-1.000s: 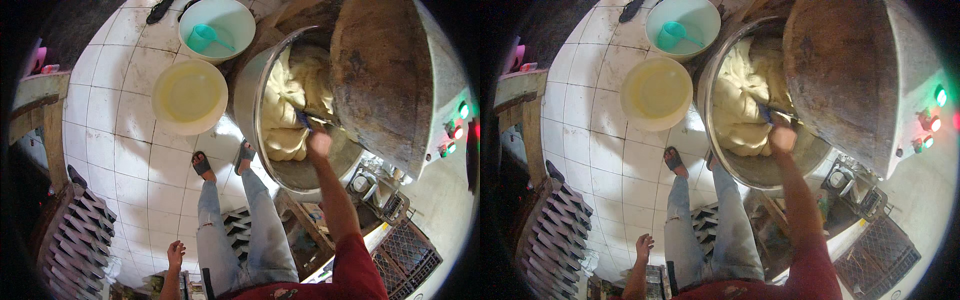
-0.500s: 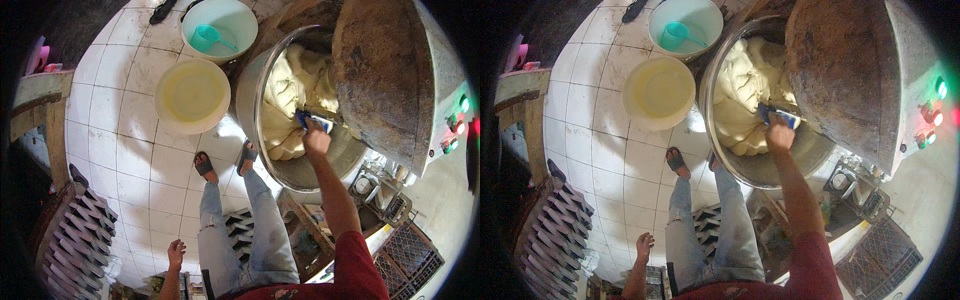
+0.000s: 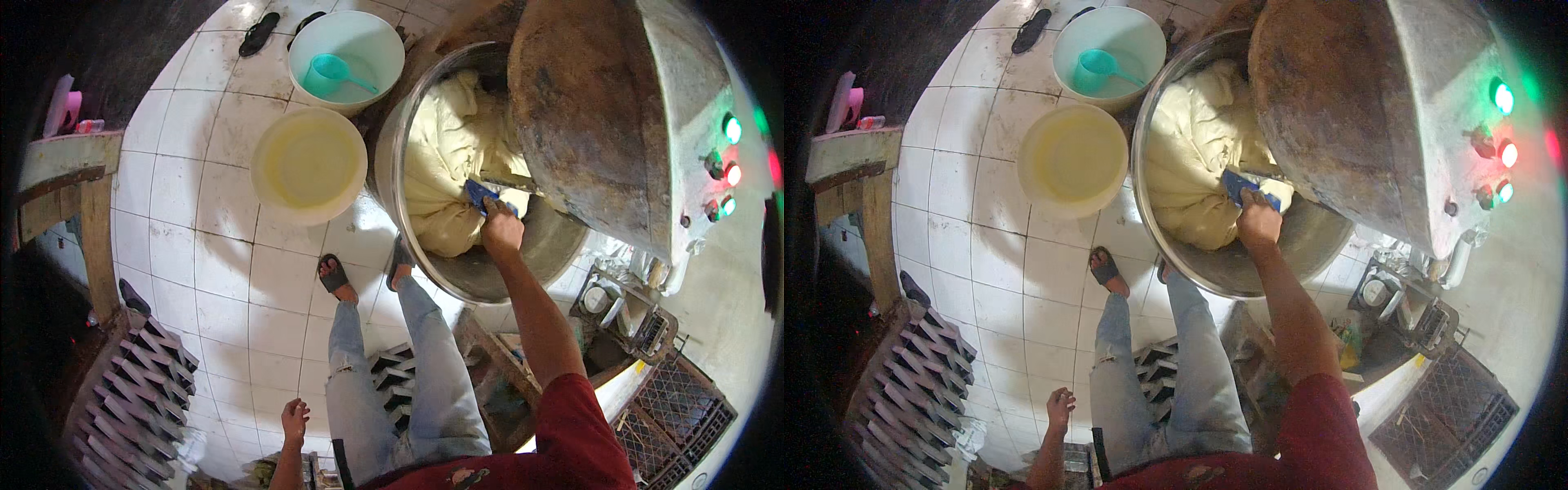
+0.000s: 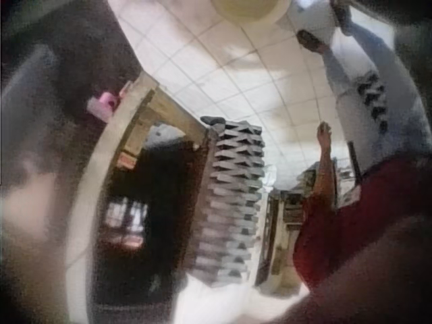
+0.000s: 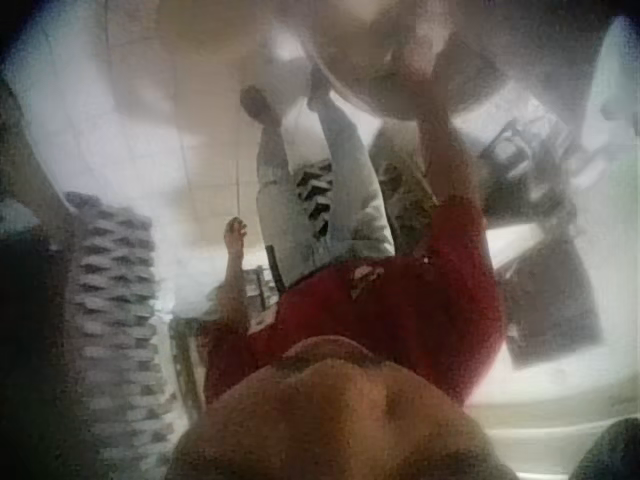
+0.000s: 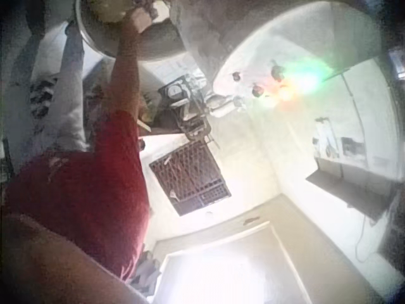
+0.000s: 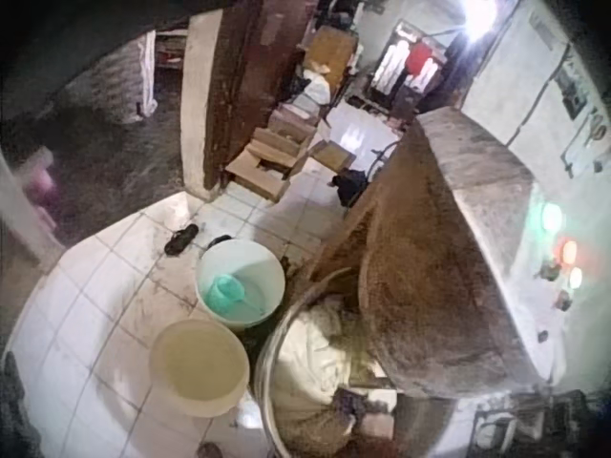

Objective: The person scrapes dough from a metal tray into a large industrial mixer using a blue spatula. They then wipe the tray and a nearby table surface with a cloth. The person returns to the mixer to scrape the sides of the bowl and add water from a green scoop, continuing to scrape the dough mixture.

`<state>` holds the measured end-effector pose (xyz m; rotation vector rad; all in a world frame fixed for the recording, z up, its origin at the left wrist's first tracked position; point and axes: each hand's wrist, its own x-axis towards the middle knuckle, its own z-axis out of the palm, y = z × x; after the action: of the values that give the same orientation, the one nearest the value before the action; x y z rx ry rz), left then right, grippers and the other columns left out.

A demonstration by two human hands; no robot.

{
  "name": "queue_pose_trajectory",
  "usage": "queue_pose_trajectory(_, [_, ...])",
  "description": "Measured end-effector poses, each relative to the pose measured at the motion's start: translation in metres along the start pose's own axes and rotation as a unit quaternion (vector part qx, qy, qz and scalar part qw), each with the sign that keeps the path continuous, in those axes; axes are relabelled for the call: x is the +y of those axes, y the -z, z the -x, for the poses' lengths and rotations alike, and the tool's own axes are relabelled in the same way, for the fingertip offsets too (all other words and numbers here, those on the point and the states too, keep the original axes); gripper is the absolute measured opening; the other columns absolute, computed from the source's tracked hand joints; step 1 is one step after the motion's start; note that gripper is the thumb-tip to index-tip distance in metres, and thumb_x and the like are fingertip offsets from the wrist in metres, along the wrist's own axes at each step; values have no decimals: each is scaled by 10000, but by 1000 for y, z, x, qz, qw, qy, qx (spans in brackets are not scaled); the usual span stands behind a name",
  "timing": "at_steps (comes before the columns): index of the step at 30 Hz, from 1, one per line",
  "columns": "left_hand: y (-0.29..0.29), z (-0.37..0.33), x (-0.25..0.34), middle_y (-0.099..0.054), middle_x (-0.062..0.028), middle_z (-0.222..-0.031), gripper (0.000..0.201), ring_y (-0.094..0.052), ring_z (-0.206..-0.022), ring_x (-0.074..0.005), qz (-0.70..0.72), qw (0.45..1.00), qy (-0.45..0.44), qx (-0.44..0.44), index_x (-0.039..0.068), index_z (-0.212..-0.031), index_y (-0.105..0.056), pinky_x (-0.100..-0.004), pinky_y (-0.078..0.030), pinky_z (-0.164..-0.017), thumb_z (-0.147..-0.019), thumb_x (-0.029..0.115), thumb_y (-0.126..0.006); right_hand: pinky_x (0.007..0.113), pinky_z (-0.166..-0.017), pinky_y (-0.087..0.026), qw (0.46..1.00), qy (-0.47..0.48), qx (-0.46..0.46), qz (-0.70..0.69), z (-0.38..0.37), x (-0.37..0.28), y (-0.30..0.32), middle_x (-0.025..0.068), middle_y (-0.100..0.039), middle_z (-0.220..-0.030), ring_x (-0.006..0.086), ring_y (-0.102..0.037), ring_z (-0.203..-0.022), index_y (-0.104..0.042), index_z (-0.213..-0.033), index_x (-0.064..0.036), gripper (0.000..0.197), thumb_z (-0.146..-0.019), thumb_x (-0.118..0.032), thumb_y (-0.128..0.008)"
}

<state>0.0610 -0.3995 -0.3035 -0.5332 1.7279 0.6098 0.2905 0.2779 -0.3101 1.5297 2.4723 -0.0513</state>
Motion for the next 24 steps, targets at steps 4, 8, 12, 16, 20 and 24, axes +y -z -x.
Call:
queue_pose_trajectory(4, [8,26,8,-653,-59,-1059,424,-645,-896,-157,9,1000,-6,-6,35,-1278,-552,-311,-504,-725,-961,294,-663,448,-812,-569,992,36,45,-109,50,18,57,146,-705,-1107,353,-697,-949,-689,-1208,-136,497,-736,1,-617])
queue_pose_trajectory(8, [19,26,-6,-650,-51,-1046,430,-644,-891,-154,38,999,-16,-17,37,-1276,-549,-310,-502,-720,-966,310,-665,457,-727,-569,997,-2,63,-41,17,47,70,162,-718,-1057,374,-706,-830,-711,-1159,-121,435,-746,-6,-641])
queue_pose_trajectory(12, [6,3,-14,-649,-80,-1080,387,-647,-891,-183,9,1000,-4,-12,37,-1273,-549,-339,-512,-754,-971,266,-628,479,-721,-568,1000,-1,26,9,-2,10,-20,151,-708,-986,375,-694,-795,-706,-1182,-177,418,-778,-99,-634])
queue_pose_trajectory(16, [6,26,-9,-650,-100,-1097,390,-649,-907,-206,8,999,-24,-22,42,-1283,-550,-363,-519,-780,-970,263,-619,479,-790,-559,994,22,-12,-109,42,4,36,144,-695,-1028,377,-681,-890,-698,-1175,-146,494,-695,-33,-660])
queue_pose_trajectory(20, [8,33,0,-657,-93,-1096,420,-656,-937,-200,19,1000,-5,-16,37,-1286,-553,-355,-523,-776,-959,281,-653,467,-755,-568,996,9,71,-53,44,34,71,148,-707,-1060,353,-697,-869,-702,-1172,-156,464,-720,-59,-659])
queue_pose_trajectory(24, [4,7,-8,-664,-56,-1062,411,-659,-920,-161,15,1000,1,-15,29,-1260,-565,-315,-519,-730,-958,277,-690,489,-683,-566,999,-31,19,32,-15,28,3,160,-705,-998,342,-708,-790,-709,-1095,-156,300,-814,-126,-607])
